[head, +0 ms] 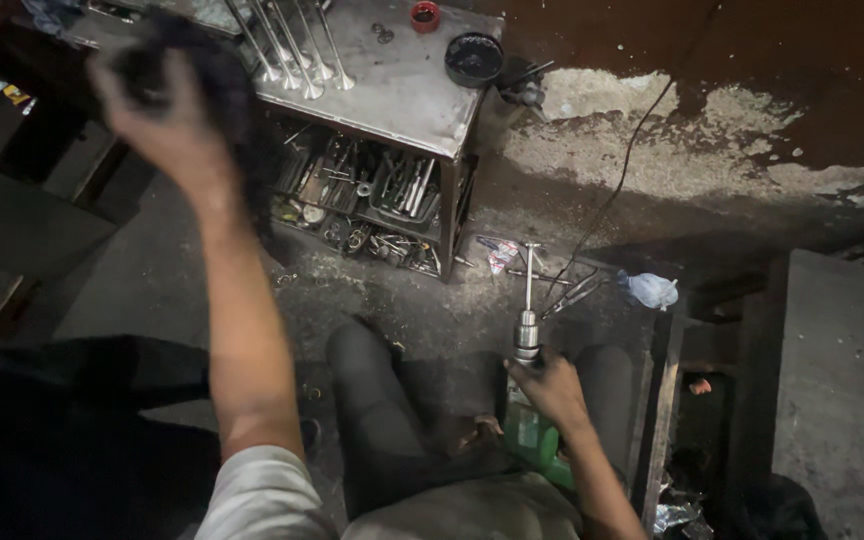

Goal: The person handles a green handheld drill while sitting on the floor, using a cloth to wipe a circular metal attachment and then using a screwdriver to adjust components on the drill head.

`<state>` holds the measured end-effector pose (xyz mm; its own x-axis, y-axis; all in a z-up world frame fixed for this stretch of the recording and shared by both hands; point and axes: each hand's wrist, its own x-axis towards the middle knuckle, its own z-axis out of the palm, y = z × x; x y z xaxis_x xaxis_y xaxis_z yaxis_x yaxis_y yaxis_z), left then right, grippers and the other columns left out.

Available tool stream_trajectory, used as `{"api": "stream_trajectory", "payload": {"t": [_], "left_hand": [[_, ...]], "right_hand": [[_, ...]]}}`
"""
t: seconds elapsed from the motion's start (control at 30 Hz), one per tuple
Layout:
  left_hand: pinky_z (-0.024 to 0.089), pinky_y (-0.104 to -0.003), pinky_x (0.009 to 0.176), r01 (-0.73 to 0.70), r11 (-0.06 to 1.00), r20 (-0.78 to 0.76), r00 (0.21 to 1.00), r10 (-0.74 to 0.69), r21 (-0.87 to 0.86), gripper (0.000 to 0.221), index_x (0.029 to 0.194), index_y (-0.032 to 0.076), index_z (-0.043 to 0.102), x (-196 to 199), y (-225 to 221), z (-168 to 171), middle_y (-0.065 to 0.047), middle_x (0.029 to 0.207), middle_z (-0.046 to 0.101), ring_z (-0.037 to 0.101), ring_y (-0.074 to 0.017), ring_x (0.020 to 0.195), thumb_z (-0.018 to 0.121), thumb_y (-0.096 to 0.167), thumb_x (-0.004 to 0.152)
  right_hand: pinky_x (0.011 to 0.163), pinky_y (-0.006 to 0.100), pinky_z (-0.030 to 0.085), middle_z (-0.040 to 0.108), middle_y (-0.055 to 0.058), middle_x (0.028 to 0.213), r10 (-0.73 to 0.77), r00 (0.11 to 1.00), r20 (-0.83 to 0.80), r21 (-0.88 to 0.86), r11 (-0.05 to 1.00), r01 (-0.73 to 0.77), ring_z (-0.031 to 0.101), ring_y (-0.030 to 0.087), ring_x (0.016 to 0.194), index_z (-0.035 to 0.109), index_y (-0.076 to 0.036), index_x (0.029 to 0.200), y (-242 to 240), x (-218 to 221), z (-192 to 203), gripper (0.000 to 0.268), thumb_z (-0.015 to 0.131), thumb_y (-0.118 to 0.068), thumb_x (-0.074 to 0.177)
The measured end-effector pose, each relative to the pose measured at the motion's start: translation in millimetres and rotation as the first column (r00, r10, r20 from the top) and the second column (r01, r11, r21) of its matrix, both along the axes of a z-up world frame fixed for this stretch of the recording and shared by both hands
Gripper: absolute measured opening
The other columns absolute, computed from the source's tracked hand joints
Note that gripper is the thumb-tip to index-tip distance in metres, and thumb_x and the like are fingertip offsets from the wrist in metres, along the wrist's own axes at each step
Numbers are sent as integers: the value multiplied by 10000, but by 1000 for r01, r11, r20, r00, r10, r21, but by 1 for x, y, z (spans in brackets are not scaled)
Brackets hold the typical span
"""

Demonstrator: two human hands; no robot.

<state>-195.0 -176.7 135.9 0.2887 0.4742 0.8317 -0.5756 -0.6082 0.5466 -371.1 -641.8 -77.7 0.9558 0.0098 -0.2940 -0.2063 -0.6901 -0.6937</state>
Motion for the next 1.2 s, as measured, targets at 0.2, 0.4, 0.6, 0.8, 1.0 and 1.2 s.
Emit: {"api": "stream_trajectory", "payload": {"t": [0.2, 0.4, 0.6, 0.8, 1.0, 1.2], "left_hand": [[541, -373, 887, -14, 997, -141, 990, 25, 76, 196, 1138, 66, 640, 40, -102, -34, -90, 1122, 643, 651, -235, 1041, 689, 13, 955], [480, -465, 1112, 104, 842, -350, 931, 105, 529, 361, 1348, 3, 578, 110, -133, -100, -277, 1474, 491, 537, -453, 1331, 638, 138, 1018], [376, -592, 1058, 145, 768, -595, 726, 346, 624, 765, 1228, -2, 643, 108, -135, -118, -266, 1351, 524, 468, -515, 1249, 797, 629, 823], [476, -540, 937, 242, 812, -688, 683, 245, 530, 494, 1160, 79, 715, 109, -121, -88, -170, 1215, 703, 596, -451, 1115, 802, 421, 814], [576, -449, 818, 24, 981, -704, 700, 121, 192, 394, 953, -22, 718, 120, -107, -64, -233, 866, 750, 737, -384, 852, 785, 349, 841], [560, -495, 886, -317, 947, -615, 736, 284, 57, 572, 1274, -57, 534, 145, -117, -81, -336, 1099, 652, 694, -468, 979, 702, 339, 895]], "right_hand": [[812, 455, 557, 762, 230, 901, 1, 999, -35, -52, 999, -3, 744, 381, 907, 712, 1, 1014, -2, -4, 9, 531, 809, -462, 774], [821, 445, 574, 771, 221, 938, -42, 996, -79, 3, 999, 42, 776, 362, 909, 672, -8, 1161, -3, -7, 8, 631, 790, -475, 753], [831, 451, 564, 750, 246, 996, 14, 999, 44, -29, 1000, -13, 736, 396, 971, 650, 35, 1169, -6, -1, -1, 671, 807, -477, 763], [817, 457, 559, 755, 241, 943, -14, 999, -32, -60, 998, 12, 749, 385, 928, 706, 17, 984, -4, -1, 0, 550, 814, -478, 771], [812, 443, 565, 765, 235, 903, -48, 993, -110, -66, 997, 41, 768, 362, 888, 701, 13, 979, -2, -1, 6, 537, 812, -469, 769], [814, 431, 566, 773, 217, 941, -39, 998, -41, -16, 999, 38, 767, 339, 914, 720, 10, 1007, -2, -1, 6, 537, 820, -459, 764]]}}
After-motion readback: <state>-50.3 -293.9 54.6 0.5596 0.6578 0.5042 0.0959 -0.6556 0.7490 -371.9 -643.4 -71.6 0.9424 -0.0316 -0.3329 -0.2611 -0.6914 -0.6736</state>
